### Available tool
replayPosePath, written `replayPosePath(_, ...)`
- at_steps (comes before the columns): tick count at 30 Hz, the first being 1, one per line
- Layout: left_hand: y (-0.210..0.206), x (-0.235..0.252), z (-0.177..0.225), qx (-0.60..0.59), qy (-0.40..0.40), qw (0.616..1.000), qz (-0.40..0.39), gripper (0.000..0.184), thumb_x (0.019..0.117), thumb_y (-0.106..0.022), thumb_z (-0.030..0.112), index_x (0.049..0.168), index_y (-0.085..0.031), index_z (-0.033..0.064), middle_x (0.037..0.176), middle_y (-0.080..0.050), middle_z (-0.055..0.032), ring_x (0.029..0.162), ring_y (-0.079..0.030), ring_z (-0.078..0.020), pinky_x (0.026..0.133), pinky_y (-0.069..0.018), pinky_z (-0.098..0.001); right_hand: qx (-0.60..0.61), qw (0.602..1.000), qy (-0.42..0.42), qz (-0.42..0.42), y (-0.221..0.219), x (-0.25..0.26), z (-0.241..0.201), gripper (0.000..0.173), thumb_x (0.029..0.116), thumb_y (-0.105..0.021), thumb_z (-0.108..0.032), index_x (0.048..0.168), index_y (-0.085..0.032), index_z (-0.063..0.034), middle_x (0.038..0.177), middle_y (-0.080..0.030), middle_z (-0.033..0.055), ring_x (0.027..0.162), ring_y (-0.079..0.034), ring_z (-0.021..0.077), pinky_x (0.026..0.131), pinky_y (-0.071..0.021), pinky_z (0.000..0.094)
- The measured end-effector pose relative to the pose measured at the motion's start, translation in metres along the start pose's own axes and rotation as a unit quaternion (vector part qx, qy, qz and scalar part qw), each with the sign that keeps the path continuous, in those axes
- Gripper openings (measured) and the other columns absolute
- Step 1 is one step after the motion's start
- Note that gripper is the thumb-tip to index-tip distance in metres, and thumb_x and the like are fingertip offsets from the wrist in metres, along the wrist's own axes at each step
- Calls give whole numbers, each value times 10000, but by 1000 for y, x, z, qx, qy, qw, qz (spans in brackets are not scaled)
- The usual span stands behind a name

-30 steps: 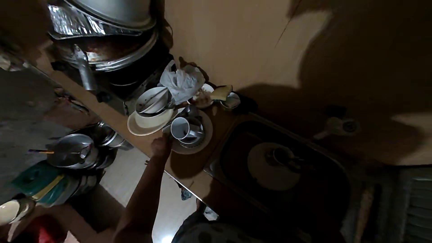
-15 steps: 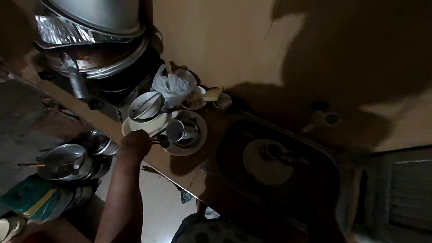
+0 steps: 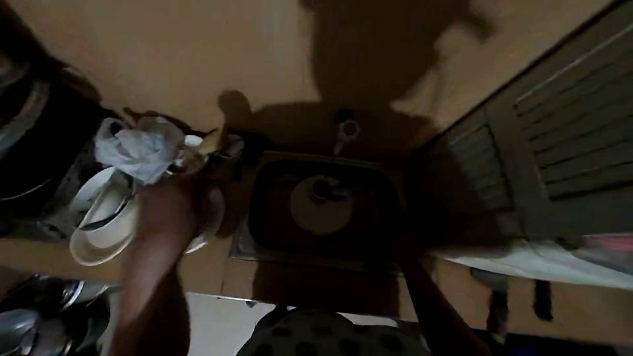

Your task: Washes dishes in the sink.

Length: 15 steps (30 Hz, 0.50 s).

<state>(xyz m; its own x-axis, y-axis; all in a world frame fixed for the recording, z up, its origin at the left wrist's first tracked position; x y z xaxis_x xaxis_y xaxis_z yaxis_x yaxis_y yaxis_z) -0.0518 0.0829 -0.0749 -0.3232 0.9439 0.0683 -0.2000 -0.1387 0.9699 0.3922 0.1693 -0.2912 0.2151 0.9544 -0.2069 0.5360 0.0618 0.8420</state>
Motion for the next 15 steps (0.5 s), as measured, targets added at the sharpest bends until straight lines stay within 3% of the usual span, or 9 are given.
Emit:
replayPosePath(3,-89,33,69,-25,-103,990,-93,226,1024,-606,129,1205,-703,37,1209,-671,-240,1129,-642,-434,965,-499,-624,-19,999,-5,-42,-4,-23,20,653,1019,-619,-281,1537,-379,35,1518,-453,287,1408,-455,420,1169,-366,555)
replayPosePath(6,-149,47,121,-63,-126,970,-197,213,1020,-594,106,1175,-695,0,1184,-660,-263,1119,-636,-455,930,-513,-625,1,998,19,-62,-13,-35,48,714,960,-703,-281,1527,-397,26,1497,-480,269,1377,-490,393,1144,-410,530)
replayPosePath(8,-187,55,139,-42,-152,963,-218,208,980,-637,89,1160,-698,4,1190,-662,-252,1110,-640,-452,920,-530,-622,-13,997,30,-75,-17,-41,58,703,948,-718,-298,1512,-428,6,1460,-524,244,1334,-533,364,1116,-445,513)
replayPosePath(10,-200,53,149,-101,-169,956,-216,239,980,-641,75,1203,-676,-4,1224,-649,-243,1121,-638,-435,940,-527,-598,-40,994,65,-76,-15,-49,58,640,967,-681,-323,1488,-474,-13,1448,-544,218,1332,-538,343,1124,-438,511)
replayPosePath(12,-197,48,148,-208,-169,940,-211,332,1005,-641,168,1323,-625,74,1289,-648,-176,1142,-652,-355,962,-545,-554,-60,989,125,-60,-11,-60,50,654,980,-643,-358,1509,-464,-19,1537,-459,237,1434,-428,393,1193,-330,574)
replayPosePath(13,-191,47,146,-240,-166,933,-209,368,1004,-648,229,1353,-606,118,1285,-659,-143,1130,-663,-317,946,-557,-537,-37,987,151,-43,-10,-65,49,670,968,-657,-352,1508,-461,-8,1543,-450,241,1441,-420,395,1199,-324,578)
replayPosePath(15,-164,46,142,-253,-185,933,-177,386,992,-681,247,1352,-631,117,1271,-671,-149,1136,-662,-325,959,-547,-545,14,988,145,-49,-10,-72,38,578,961,-689,-312,1422,-548,8,1406,-582,218,1306,-562,339,1115,-447,517)
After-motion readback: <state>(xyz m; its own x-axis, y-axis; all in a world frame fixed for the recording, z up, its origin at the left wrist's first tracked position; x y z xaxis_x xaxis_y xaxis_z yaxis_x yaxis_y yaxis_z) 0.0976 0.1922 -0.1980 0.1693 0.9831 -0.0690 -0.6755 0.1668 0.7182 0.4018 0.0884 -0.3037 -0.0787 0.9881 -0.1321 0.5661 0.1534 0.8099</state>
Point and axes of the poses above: each hand's wrist, its own x-axis towards the middle knuckle, its own y-axis out of the back of the hand, z = x × y, the point moved 4 cm from there along x, towards the middle knuckle
